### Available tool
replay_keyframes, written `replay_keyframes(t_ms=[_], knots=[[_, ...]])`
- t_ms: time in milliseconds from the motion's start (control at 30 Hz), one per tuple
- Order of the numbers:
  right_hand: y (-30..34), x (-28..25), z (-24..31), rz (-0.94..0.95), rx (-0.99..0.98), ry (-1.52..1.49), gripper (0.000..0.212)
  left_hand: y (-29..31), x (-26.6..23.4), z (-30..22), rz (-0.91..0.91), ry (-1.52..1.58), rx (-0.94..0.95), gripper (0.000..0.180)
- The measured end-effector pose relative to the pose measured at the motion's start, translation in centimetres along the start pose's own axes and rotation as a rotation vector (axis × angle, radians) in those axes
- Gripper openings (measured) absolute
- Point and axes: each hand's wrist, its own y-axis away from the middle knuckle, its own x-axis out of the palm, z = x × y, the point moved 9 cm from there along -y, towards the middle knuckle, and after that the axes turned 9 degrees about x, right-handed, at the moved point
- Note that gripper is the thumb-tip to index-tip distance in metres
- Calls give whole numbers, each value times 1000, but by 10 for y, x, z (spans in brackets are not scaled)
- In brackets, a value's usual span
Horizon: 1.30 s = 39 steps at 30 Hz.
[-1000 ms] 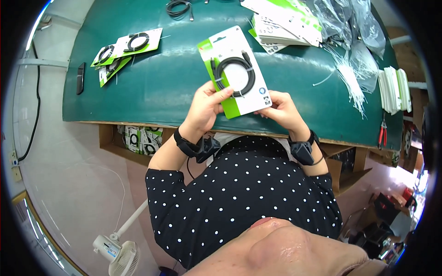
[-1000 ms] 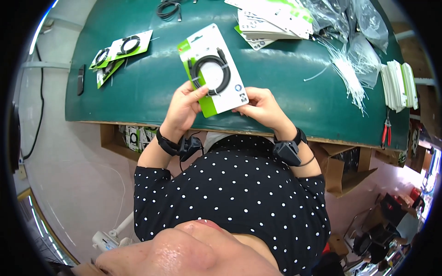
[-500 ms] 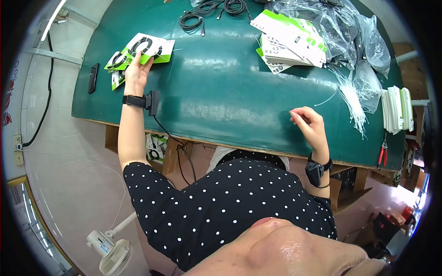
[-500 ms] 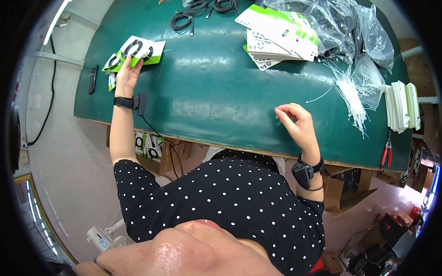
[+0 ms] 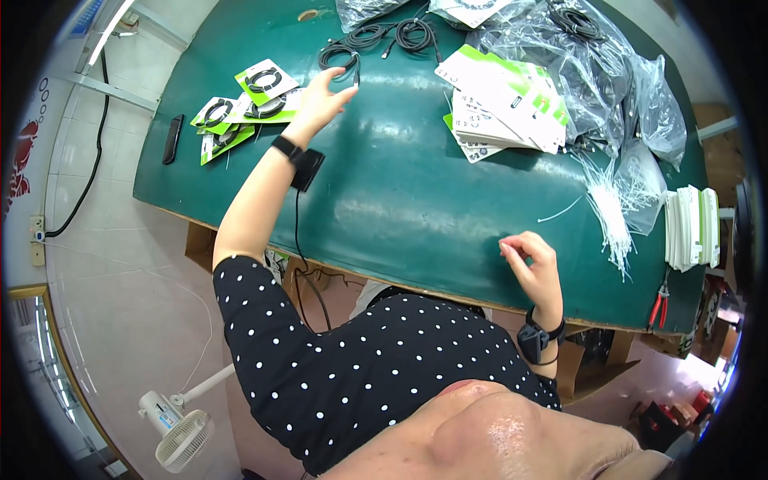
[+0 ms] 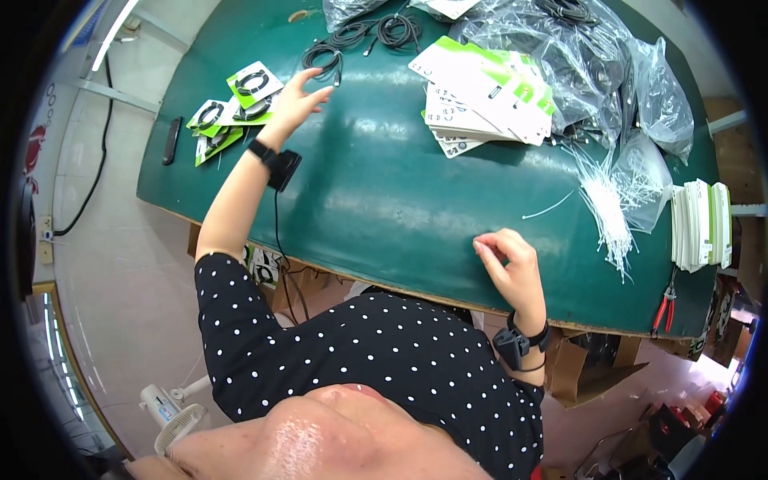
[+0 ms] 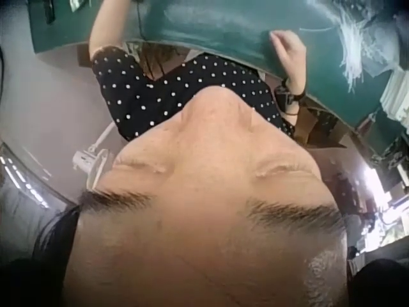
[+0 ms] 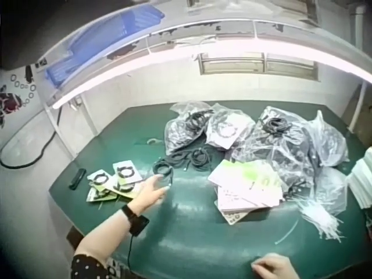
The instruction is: The person secures a coiled cable to a cardboard backing by threading a plastic tie through the holes and pulling it tight. They repeat the process with a second tie on the same package before setting it aside and starting another.
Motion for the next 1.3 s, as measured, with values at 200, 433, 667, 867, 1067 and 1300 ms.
replay_keyframes(t_ms=[200,433,667,867,1067,1300], knots=[[17,-10,-9,-52,63,-5,5,-62,20,54,9,-258,-225,59],[16,-17,-18,-71,90,-24,5,-29,36,33,248,-358,-441,41],[8,-7,-14,-53,62,0,6,76,59,-116,160,-384,419,21],[-8,33,-2,137,148,-591,24,160,81,-193,252,-294,683,25],[-15,52,14,196,269,-923,28,185,106,-227,328,-347,868,31],[-3,49,9,164,206,-1117,28,197,105,-244,193,-296,946,29]])
